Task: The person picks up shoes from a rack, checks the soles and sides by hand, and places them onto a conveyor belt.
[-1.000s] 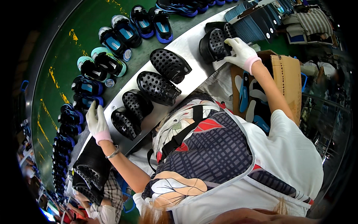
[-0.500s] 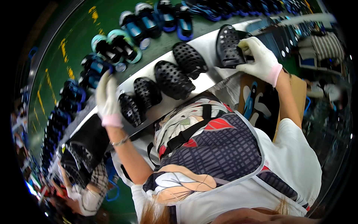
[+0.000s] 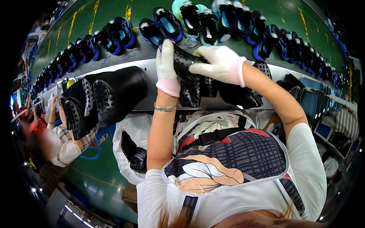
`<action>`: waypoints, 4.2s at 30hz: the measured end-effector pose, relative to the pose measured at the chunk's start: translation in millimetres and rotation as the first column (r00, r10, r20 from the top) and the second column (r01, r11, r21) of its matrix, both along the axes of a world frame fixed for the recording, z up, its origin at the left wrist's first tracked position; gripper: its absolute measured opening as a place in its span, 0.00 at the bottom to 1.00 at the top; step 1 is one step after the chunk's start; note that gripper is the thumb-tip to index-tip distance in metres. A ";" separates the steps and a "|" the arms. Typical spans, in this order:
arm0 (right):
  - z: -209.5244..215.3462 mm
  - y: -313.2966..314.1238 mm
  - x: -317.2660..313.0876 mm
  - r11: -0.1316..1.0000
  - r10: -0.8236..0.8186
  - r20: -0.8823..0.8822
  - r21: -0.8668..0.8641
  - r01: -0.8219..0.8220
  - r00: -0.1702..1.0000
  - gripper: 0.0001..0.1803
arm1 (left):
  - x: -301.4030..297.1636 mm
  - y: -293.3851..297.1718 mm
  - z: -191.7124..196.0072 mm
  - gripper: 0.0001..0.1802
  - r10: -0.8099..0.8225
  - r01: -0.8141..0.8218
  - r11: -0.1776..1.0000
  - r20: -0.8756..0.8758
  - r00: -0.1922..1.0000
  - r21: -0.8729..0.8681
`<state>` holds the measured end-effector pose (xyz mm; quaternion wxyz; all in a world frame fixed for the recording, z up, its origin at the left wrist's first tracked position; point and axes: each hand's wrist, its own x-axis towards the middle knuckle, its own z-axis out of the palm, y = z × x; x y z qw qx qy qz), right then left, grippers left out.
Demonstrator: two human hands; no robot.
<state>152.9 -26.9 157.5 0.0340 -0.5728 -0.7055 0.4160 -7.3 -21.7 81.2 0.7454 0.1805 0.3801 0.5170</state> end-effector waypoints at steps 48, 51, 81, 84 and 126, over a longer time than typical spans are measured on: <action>-175.5 193.8 -139.8 0.975 0.209 0.495 -0.037 -0.220 0.843 0.15 | -35.6 110.1 -129.3 0.15 -0.401 0.460 0.782 -0.904 -0.146 -0.421; -167.6 196.0 -131.9 0.982 0.190 0.419 -0.076 -0.174 0.888 0.20 | -37.2 113.7 -131.2 0.19 -0.356 0.490 0.797 -0.930 -0.093 -0.354; -44.2 -303.7 325.6 0.579 -0.814 0.412 0.519 0.629 0.409 0.16 | 9.7 39.4 -27.3 0.18 0.213 0.659 0.749 -0.967 -0.140 0.070; -57.8 -323.7 344.8 0.639 -0.769 0.475 0.534 0.554 0.428 0.16 | 30.4 32.1 -49.7 0.18 0.197 0.704 0.707 -0.975 -0.107 0.066; -70.3 90.7 -59.9 0.989 -0.072 0.156 0.136 0.051 0.985 0.27 | -36.4 74.7 -74.8 0.21 0.060 -0.061 0.998 -0.014 0.998 -0.027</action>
